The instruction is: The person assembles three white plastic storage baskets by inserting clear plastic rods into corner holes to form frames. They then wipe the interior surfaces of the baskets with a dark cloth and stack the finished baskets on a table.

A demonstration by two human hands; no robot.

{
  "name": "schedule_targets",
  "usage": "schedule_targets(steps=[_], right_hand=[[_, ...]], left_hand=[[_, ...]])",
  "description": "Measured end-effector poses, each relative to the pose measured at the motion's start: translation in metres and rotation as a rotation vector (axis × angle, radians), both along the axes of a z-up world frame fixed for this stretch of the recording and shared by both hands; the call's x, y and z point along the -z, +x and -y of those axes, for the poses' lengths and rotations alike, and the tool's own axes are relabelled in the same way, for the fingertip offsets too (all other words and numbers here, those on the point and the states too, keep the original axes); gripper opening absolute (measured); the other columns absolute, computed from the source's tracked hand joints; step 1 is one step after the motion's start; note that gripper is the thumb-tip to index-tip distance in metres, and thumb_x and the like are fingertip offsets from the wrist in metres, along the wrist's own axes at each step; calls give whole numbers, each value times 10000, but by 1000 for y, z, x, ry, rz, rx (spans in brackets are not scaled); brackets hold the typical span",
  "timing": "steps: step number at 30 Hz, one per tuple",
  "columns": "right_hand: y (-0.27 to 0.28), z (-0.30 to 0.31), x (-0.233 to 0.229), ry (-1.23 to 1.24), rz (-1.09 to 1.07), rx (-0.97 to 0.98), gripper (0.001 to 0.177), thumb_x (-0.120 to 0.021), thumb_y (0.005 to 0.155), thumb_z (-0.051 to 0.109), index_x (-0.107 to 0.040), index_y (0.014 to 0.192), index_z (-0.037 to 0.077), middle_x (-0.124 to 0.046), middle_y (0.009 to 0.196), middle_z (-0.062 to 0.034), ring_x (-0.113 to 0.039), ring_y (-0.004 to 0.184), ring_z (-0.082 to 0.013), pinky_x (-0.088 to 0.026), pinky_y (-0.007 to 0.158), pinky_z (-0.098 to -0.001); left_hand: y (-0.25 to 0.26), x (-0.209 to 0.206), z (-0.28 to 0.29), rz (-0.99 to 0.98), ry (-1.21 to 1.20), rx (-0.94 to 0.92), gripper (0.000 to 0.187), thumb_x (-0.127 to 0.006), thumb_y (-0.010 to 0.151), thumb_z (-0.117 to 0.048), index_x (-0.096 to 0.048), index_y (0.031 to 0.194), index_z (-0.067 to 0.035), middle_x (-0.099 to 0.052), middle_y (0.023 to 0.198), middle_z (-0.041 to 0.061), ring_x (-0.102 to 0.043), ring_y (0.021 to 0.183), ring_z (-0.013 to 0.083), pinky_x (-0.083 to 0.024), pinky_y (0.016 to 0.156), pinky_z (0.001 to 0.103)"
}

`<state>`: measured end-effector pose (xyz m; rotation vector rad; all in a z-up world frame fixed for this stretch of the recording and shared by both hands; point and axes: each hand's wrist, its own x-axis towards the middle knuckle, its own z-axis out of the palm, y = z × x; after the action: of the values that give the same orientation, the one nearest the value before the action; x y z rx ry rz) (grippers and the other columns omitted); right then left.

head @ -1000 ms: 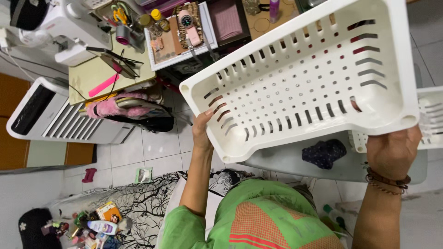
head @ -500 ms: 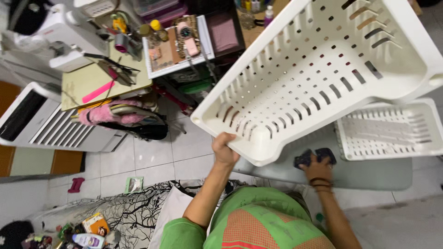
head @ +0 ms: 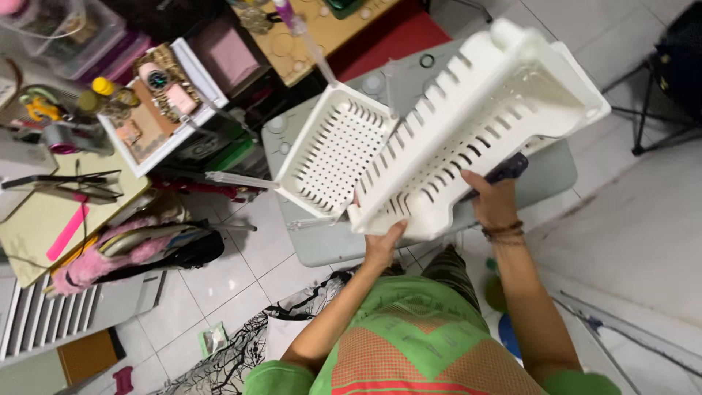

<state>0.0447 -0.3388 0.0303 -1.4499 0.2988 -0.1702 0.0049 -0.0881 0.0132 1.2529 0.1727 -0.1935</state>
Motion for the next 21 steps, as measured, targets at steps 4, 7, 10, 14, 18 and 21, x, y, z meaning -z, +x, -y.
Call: schedule_targets(steps=[4,7,10,14,18,21], right_hand=[[9,6,22,47,-19,74,198,-764,919,-15,-628,1053,-70,-668,1106,-98,-650,968,-219,-565,864,-316],[14,14,44,-45,-100,88,371,-755,792,84,-582,1117,37,-680,1051,-50,-674,900,-162,-566,748,-289],[25,12,64,-380,-411,-111,324,-746,904,178,-656,1010,-114,-699,907,-204,-652,781,-284,-521,748,-439],[44,-10,85,-523,-46,-210,545,-837,823,259,-602,1175,-84,-680,1055,-201,-662,958,-309,-554,858,-460],[41,-5,89,-862,88,26,806,-889,804,365,-508,1278,-164,-574,1210,-332,-572,1112,-435,-486,935,-527],[16,-8,92,-797,90,218,581,-792,922,372,-557,1205,-78,-586,1188,-268,-599,1141,-383,-496,1011,-540]], left_hand=[[-6,3,-33,88,309,284,1414,-900,630,-441,44,1638,-139,-333,1615,256,-406,1468,403,-368,1127,539],[-17,-10,-67,151,290,334,1486,-924,661,-426,91,1714,-158,-126,1715,303,-151,1611,426,-174,1235,573],[-9,-4,-76,323,708,337,1495,-916,561,-377,62,1657,-99,-200,1649,363,-287,1497,490,-283,1171,652],[24,41,-55,51,507,160,996,-767,762,-203,-234,1579,-2,-559,1384,289,-606,1278,390,-537,1013,560],[31,74,-28,19,590,62,589,-631,877,-56,-426,1415,66,-673,1137,244,-725,991,324,-633,871,443],[27,70,-19,242,577,95,658,-593,872,-26,-329,1461,99,-693,1099,196,-730,964,294,-639,860,393]])
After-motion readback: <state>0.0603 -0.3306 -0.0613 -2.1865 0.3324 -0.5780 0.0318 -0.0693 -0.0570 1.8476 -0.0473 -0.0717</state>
